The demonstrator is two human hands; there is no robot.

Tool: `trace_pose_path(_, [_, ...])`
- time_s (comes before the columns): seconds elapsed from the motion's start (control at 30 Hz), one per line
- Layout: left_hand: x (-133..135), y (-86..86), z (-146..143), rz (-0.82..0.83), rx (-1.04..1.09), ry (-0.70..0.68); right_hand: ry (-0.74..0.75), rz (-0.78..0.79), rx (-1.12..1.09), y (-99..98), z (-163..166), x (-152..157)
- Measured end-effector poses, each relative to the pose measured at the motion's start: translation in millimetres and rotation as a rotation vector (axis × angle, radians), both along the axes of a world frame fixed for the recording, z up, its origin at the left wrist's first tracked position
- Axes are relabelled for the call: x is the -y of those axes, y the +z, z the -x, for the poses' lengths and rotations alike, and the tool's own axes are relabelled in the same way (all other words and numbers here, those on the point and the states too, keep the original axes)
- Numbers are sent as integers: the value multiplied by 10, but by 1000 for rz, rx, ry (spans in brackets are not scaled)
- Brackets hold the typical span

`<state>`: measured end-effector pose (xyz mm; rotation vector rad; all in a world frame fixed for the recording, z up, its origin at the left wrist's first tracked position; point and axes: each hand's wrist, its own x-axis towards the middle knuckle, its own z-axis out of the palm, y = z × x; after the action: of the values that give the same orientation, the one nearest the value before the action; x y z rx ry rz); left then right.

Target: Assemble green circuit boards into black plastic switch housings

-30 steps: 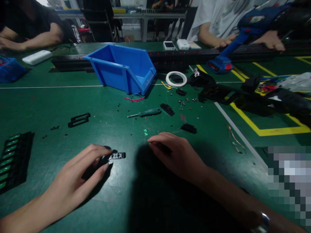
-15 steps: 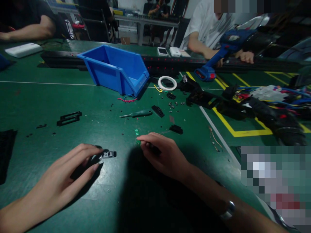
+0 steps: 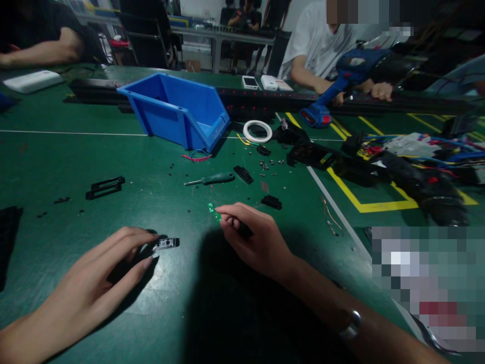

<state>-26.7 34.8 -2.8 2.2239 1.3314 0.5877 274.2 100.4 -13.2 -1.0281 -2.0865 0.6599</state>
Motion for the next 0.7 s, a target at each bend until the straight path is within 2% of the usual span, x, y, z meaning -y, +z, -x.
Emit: trace_pose_path(0.7, [-4,33,-10,2,-15,1,-33,-42,64,26,21,-20])
